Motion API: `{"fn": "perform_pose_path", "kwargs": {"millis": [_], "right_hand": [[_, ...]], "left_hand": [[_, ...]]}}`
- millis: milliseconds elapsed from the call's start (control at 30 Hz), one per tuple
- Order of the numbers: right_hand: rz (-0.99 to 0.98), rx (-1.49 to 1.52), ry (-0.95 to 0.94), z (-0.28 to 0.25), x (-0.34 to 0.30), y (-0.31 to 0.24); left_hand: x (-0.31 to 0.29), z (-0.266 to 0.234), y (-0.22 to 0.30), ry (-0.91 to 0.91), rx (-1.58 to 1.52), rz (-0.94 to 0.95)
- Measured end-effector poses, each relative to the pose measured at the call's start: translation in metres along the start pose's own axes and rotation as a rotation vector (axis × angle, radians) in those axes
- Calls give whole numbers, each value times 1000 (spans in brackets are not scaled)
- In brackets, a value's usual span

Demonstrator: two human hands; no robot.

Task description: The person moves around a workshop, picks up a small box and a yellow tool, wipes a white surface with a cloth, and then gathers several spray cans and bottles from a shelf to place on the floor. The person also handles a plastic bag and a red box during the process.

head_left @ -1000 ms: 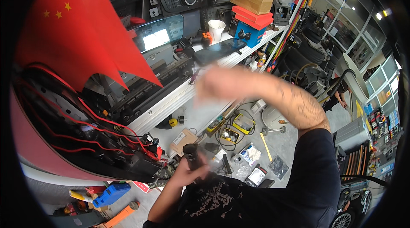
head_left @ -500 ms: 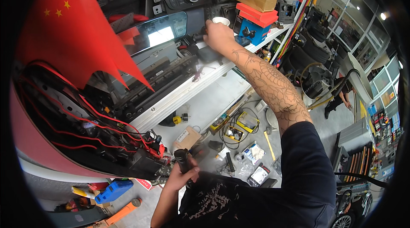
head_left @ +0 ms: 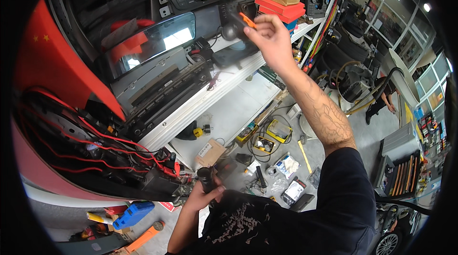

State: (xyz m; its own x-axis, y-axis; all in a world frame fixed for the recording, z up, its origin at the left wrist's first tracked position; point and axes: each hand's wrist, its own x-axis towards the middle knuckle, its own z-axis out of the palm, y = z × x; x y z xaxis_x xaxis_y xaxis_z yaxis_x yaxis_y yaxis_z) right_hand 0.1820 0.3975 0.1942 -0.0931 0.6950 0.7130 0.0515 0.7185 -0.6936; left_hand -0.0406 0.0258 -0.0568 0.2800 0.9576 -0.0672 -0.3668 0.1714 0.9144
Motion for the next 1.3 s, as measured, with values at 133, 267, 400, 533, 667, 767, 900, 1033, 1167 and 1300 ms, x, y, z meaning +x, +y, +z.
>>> {"fn": "perform_pose_path", "kwargs": {"millis": [133, 267, 400, 533, 667, 767, 900, 1033, 1167, 1300], "right_hand": [[73, 83, -311, -18, -101, -48], [-385, 103, -717, -19, -202, -72], [-387, 151, -796, -13, -242, -65], [-440, -46, -884, -13, -227, -61], [-478, -422, -424, -27, -130, -12], [-275, -750, -254, -42, -62, 33], [-258, -503, -416, -45, -25, 77], [-320, -450, -387, -45, -9, 105], [-315, -492, -413, -49, 5, 108], [-402, -584, -413, -30, 13, 78]], "left_hand": [[8, 9, 0, -138, -173, 166], [12, 30, 2, 96, -367, 96], [11, 35, 0, 23, -558, 37], [5, 29, -15, 23, -700, 51], [0, 22, -30, -16, -830, 55], [-9, 21, -33, 12, -801, 84], [-20, 22, -31, 109, -798, 116], [-30, 21, -32, 156, -816, 157], [-44, 21, -38, 218, -798, 173], [-53, 21, -44, 312, -730, 143]]}}
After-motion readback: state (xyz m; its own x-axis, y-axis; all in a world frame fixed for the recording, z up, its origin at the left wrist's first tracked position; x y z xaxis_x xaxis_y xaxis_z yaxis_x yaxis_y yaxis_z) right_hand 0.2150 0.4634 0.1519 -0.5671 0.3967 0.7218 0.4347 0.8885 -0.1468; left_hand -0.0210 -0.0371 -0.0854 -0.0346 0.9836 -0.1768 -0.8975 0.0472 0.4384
